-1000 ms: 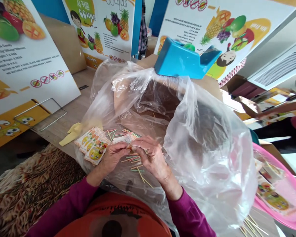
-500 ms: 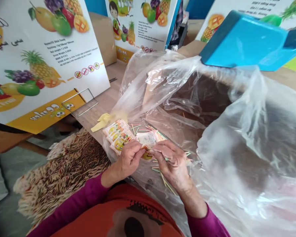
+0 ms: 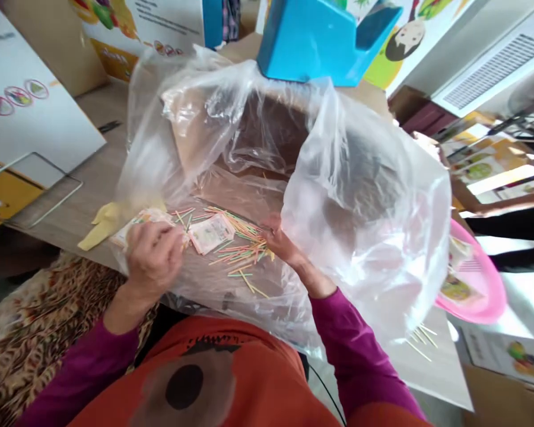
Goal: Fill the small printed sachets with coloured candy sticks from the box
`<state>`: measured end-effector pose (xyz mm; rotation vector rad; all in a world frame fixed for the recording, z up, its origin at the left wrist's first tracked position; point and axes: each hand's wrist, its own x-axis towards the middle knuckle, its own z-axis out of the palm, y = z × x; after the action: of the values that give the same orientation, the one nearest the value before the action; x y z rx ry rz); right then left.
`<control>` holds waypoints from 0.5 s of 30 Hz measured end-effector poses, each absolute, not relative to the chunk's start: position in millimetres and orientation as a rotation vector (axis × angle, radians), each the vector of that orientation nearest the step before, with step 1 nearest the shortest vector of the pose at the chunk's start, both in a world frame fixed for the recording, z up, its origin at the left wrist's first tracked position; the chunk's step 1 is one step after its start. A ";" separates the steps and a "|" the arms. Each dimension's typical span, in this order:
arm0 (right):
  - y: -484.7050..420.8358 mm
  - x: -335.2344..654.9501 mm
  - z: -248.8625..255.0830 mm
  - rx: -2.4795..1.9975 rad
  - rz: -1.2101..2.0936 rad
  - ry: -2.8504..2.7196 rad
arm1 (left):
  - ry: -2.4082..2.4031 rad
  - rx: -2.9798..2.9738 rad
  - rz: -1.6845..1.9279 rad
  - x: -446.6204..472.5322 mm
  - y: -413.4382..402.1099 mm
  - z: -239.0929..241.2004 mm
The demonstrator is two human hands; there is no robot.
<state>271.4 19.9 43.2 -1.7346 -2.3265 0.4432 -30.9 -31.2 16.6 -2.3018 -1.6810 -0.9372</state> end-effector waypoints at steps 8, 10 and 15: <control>-35.1 234.8 56.5 -1.760 0.410 -2.792 | -1.718 -2.786 -0.275 28.0 -5.3 7.6; -29.8 226.5 59.4 -1.796 0.402 -2.845 | -1.695 -2.782 -0.315 24.6 -6.1 4.7; -11.3 213.3 55.6 -1.647 0.454 -2.969 | -1.699 -2.726 -0.427 18.6 -7.6 0.2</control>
<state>213.3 -11.3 55.6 -1.6474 -2.9691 0.4544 18.6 -7.6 0.2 -2.7258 -1.6987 -0.4272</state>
